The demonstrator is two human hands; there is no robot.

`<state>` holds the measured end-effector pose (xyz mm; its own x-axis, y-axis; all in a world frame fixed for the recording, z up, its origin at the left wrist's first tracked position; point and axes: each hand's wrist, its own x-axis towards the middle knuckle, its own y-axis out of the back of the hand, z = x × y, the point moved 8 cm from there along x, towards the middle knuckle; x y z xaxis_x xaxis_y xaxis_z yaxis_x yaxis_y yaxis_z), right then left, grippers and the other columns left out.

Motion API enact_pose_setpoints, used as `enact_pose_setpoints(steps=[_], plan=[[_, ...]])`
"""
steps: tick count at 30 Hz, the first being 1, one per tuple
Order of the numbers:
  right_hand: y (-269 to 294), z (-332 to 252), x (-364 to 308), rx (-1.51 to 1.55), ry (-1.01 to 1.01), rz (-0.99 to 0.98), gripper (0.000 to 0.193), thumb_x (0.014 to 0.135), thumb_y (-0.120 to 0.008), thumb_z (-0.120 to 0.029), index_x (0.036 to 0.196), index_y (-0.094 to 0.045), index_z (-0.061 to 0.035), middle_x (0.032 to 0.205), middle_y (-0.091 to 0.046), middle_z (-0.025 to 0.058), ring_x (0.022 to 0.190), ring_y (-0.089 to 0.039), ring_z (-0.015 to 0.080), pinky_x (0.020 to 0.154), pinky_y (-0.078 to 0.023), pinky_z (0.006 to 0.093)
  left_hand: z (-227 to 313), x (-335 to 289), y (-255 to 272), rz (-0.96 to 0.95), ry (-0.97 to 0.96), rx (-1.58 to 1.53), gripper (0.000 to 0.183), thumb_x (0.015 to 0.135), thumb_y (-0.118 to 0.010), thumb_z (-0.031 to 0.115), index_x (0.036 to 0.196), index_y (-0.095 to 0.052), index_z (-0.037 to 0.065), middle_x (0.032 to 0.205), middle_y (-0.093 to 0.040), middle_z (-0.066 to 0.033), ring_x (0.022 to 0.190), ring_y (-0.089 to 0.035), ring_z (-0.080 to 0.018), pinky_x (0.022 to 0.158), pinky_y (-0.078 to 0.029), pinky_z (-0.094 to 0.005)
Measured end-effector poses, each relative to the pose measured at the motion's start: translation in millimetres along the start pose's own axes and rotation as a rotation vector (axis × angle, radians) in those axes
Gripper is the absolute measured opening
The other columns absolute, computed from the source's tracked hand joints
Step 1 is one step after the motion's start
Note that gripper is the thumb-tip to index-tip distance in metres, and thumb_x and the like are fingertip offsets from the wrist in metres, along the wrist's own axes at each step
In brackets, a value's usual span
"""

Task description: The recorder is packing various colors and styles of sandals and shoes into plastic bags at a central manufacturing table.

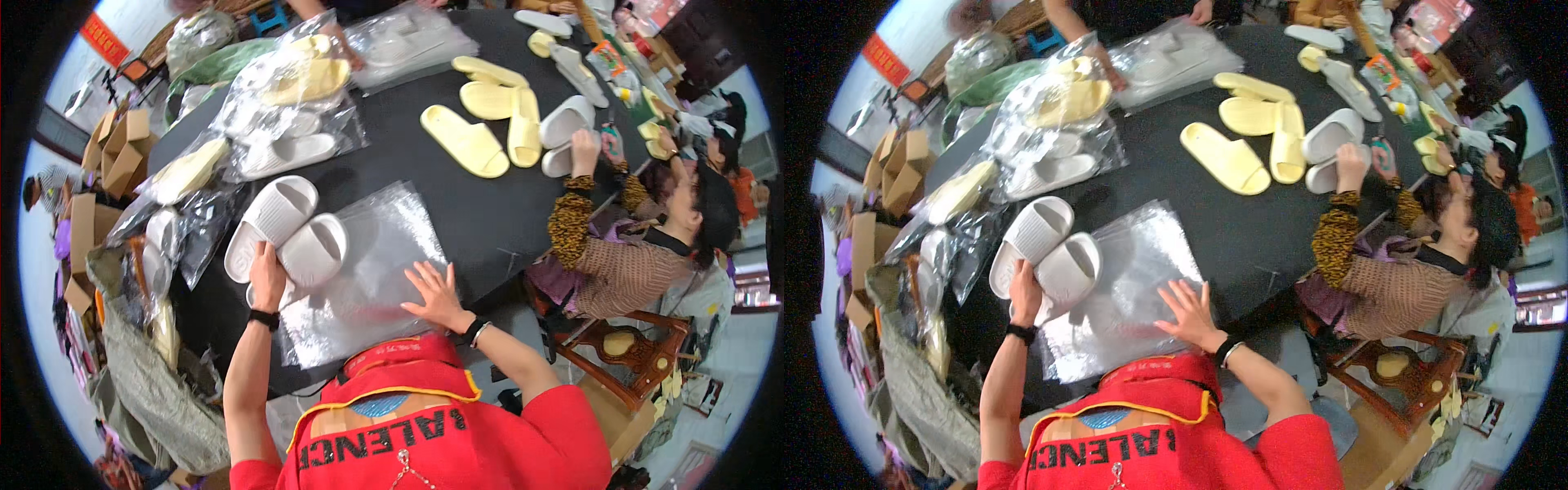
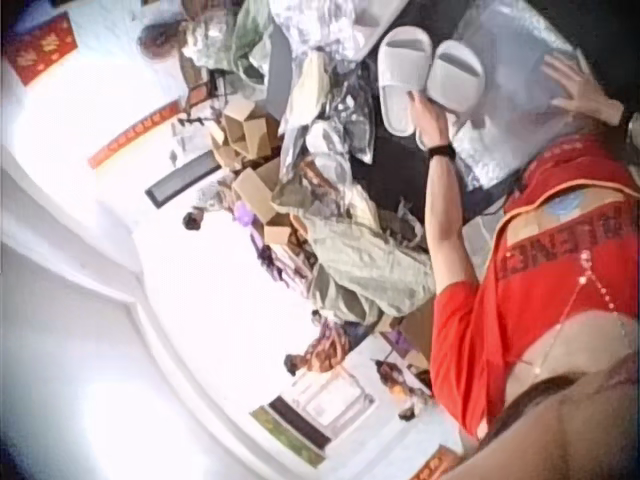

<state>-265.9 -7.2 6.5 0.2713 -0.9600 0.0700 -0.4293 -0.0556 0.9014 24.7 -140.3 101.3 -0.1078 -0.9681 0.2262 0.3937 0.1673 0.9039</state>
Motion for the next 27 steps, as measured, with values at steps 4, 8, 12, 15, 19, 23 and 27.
enact_pose_setpoints(steps=[4,8,12,15,19,23,27], plan=[[59.7,-7.8,29.5,0.635,-0.114,0.171,0.076,0.072,-0.065,-0.026,0.133,-0.026,-0.0044,0.137,-0.025,0.018,0.124,-0.03,0.029,0.103,-0.021,0.0434,87.4,-8.0,-6.0,-0.178,-0.222,-0.155,0.021,0.073,-0.046,-0.001,0.091,-0.053,0.006,0.096,-0.053,-0.0134,0.068,-0.056,-0.0368,0.059,-0.045,-0.0441],[85.8,-11.3,39.7,0.793,-0.091,-0.069,0.079,0.069,-0.059,-0.012,0.136,-0.018,-0.0067,0.138,-0.02,0.0206,0.129,-0.02,0.0324,0.104,-0.021,0.0368,142.3,-22.4,-33.7,-0.307,-0.343,-0.243,0.021,0.073,-0.049,0.002,0.093,-0.054,0.006,0.098,-0.053,-0.0122,0.064,-0.057,-0.0356,0.059,-0.047,-0.0434],[86.7,17.1,30.1,0.929,-0.299,-0.08,0.071,0.066,-0.057,-0.007,0.132,-0.03,-0.0062,0.121,-0.047,0.0204,0.116,-0.043,0.029,0.096,-0.033,0.0319,169.6,-25.9,-52.5,-0.395,-0.377,-0.256,0.022,0.073,-0.049,0.001,0.094,-0.054,0.006,0.099,-0.053,-0.013,0.069,-0.057,-0.0354,0.061,-0.047,-0.0427],[79.8,50.1,30.0,0.941,-0.34,-0.04,0.041,0.07,-0.058,-0.003,0.11,-0.049,-0.0003,0.11,-0.056,0.0136,0.105,-0.051,0.0207,0.087,-0.04,0.0299,189.5,-23.0,-41.8,-0.351,-0.421,-0.378,0.024,0.074,-0.051,0.001,0.097,-0.054,0.007,0.104,-0.052,-0.0137,0.076,-0.057,-0.0344,0.065,-0.047,-0.0418],[129.2,89.0,45.0,0.929,-0.446,0.239,0.035,0.072,-0.06,-0.001,0.105,-0.05,0.0005,0.104,-0.058,0.0138,0.1,-0.053,0.0203,0.083,-0.042,0.03,163.3,-22.4,-26.5,-0.231,-0.28,-0.591,0.039,0.076,-0.056,0.001,0.113,-0.052,0.013,0.121,-0.043,-0.0172,0.084,-0.057,-0.0311,0.071,-0.047,-0.0353],[161.3,143.4,71.9,1.266,-0.56,0.555,0.062,0.075,-0.058,-0.002,0.129,-0.027,-0.0028,0.124,-0.041,0.0155,0.109,-0.045,0.0211,0.088,-0.04,0.0312,110.4,-45.9,-46.4,-0.3,-0.161,-0.525,0.035,0.076,-0.056,0.003,0.109,-0.054,0.011,0.118,-0.045,-0.0166,0.079,-0.058,-0.0296,0.069,-0.047,-0.0355],[137.2,158.4,95.1,0.932,-0.491,0.418,0.084,0.074,-0.063,-0.023,0.135,-0.01,0.0008,0.136,-0.025,0.0227,0.122,-0.032,0.0294,0.1,-0.027,0.0352,78.3,-70.9,-96.1,-0.567,-0.098,-0.451,0.035,0.073,-0.058,0.005,0.107,-0.054,0.011,0.117,-0.045,-0.0171,0.089,-0.054,-0.0328,0.077,-0.044,-0.0404]])
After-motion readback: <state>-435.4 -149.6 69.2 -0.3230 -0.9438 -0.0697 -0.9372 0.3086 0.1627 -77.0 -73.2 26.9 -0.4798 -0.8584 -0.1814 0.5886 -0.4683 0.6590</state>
